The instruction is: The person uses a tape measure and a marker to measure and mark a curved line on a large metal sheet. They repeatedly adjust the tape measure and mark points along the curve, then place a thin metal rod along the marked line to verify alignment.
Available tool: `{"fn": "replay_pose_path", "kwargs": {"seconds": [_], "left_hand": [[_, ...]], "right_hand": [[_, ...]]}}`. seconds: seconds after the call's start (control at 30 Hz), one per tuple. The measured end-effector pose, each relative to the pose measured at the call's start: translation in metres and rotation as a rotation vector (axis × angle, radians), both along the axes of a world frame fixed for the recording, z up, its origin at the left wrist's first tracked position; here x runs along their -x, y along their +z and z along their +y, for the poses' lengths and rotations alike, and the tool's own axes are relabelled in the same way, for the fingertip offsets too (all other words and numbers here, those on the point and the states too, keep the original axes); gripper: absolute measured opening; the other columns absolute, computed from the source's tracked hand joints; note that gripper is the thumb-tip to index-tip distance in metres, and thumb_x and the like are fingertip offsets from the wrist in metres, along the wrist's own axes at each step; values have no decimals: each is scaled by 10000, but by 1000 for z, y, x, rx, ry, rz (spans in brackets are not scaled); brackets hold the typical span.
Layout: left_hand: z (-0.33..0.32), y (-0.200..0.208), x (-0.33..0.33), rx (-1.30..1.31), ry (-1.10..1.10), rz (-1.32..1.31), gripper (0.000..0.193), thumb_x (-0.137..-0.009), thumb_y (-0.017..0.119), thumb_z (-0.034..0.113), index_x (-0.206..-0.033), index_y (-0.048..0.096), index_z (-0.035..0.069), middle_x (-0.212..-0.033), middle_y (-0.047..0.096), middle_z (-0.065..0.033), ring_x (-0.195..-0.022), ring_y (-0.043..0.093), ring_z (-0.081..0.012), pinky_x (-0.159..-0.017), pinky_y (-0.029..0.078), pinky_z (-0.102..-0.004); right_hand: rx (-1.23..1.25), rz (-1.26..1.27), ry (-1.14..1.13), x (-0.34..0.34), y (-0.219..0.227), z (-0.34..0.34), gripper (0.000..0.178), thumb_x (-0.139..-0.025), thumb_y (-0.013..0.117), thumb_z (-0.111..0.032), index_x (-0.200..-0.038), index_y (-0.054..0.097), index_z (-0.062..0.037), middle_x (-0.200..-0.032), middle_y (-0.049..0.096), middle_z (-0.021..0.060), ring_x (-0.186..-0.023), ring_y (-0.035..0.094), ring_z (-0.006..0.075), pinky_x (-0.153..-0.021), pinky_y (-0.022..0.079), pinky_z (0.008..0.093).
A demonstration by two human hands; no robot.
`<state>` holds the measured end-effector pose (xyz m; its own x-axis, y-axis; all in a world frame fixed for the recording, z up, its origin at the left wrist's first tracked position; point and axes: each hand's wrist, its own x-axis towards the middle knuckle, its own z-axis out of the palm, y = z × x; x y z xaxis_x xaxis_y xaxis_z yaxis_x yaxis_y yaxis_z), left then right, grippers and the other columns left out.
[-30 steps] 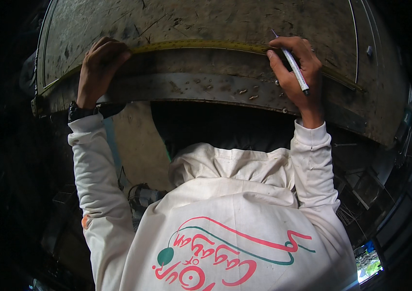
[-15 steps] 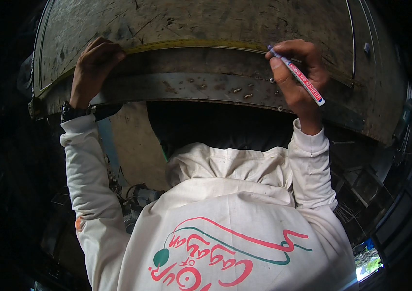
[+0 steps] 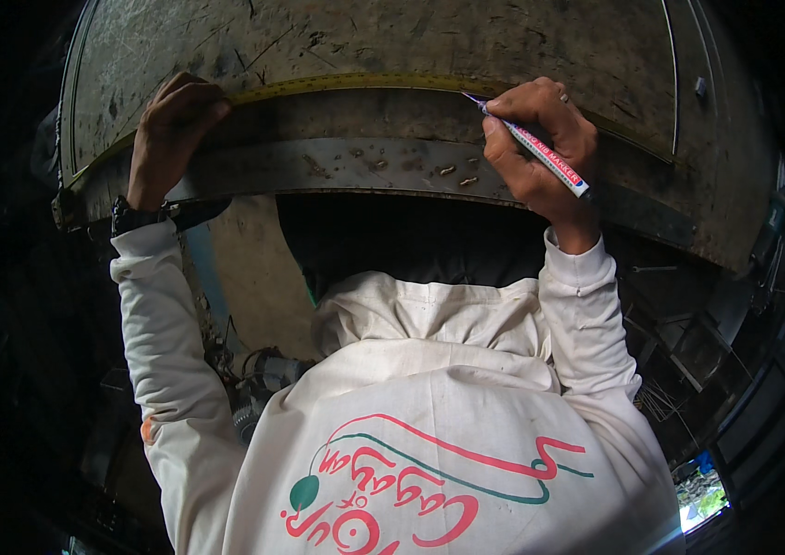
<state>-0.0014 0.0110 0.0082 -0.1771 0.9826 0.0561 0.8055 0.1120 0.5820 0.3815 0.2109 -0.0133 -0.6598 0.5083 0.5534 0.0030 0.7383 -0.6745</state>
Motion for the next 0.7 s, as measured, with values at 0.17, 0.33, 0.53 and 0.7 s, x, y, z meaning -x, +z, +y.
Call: {"fn": "replay_pose_path", "kwargs": {"seconds": [0.17, 0.33, 0.53, 0.7], "left_hand": [[1, 2, -4, 14, 27, 8, 144, -958, 749, 161, -1018, 746, 31, -976, 656, -69, -962, 648, -236, -888, 497, -349], [0, 2, 1, 11, -3, 1, 144, -958, 750, 163, -1016, 746, 32, -980, 659, -70, -973, 650, -244, -897, 495, -354], [1, 2, 0, -2, -5, 33, 156, -950, 752, 173, -1019, 749, 33, -1000, 670, -81, -995, 655, -270, -921, 494, -368], [-1, 1, 1, 17, 15, -5, 161, -950, 752, 176, -1022, 751, 32, -1000, 669, -82, -998, 653, -263, -926, 493, -368]], "right_hand": [[-66, 67, -14, 0, -2, -3, 155, -804, 777, -40, -927, 689, -72, -811, 715, 81, -722, 711, 228, -746, 576, 369], [54, 50, 0, 2, -11, -6, 130, -827, 774, -48, -917, 680, -54, -815, 716, 92, -708, 716, 218, -644, 582, 331], [54, 47, -30, 4, -11, -7, 107, -842, 768, -56, -904, 682, -47, -804, 709, 92, -700, 714, 213, -624, 579, 322], [33, 21, -47, 6, -10, -8, 102, -844, 775, -62, -887, 684, -46, -793, 700, 84, -690, 708, 207, -619, 574, 319]]}}
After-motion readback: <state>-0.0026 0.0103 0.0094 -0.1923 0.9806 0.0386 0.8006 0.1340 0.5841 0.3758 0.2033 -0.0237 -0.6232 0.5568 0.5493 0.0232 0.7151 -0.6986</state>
